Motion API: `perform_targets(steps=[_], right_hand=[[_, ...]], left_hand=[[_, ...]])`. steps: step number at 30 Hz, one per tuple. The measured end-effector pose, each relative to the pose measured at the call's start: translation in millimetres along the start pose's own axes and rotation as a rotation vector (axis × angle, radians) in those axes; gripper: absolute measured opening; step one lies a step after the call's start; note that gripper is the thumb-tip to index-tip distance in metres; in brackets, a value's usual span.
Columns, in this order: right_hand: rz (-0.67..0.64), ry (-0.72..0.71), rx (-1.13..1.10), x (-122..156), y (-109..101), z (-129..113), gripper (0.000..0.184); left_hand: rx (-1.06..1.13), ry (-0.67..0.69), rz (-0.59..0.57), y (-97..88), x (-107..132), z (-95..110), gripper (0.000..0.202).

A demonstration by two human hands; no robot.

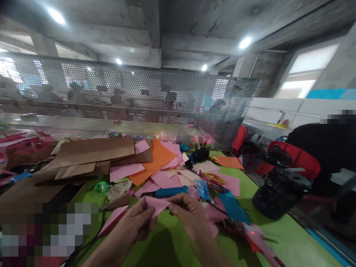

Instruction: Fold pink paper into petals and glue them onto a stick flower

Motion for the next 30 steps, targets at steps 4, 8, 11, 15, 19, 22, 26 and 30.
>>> perform_targets(steps=[4,8,11,15,19,22,26,30], right_hand=[[-0.046,0.012,-0.022,1.5,2.3,-7.1,0.025],[-0.083,0.013,0.120,-1.9,1.7,-8.0,0.028],[-0.096,-0.010,0.253,-5.4,-0.8,-2.7,0.029],[-0.086,-0.082,0.329,-8.4,-3.5,1.8,0.033],[-0.027,-0.125,0.345,-8.9,-6.4,0.2,0.033],[-0.043,-0.115,0.372,-7.4,-6.0,-2.4,0.031],[-0.157,-0.067,0.360,-4.5,0.7,-4.3,0.030],[-0.195,-0.093,0.391,-4.7,5.8,-2.4,0.026]], left_hand=[[-0.057,0.031,0.061,-2.2,0.2,5.0,0.042],[-0.144,0.065,0.052,-0.9,-0.8,7.0,0.039],[-0.178,0.103,0.014,-0.3,-1.9,4.5,0.030],[-0.220,0.102,0.008,-2.6,-2.5,-0.5,0.028],[-0.209,0.085,0.036,-4.8,-4.1,-3.4,0.037],[-0.146,0.087,0.078,-6.7,-5.9,-5.1,0.040],[-0.339,0.215,0.170,-10.0,-5.2,-3.7,0.027],[-0.525,0.307,0.151,-6.6,-2.3,-0.2,0.020]])
Point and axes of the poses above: each hand's wrist, its own x-axis away from the middle knuckle, its own y-axis out of the palm, z = x × y, the point moved 3 cm from there along -x, towards the middle knuckle, and after that the axes turned 2 degrees about x, right-handed, at the moved point
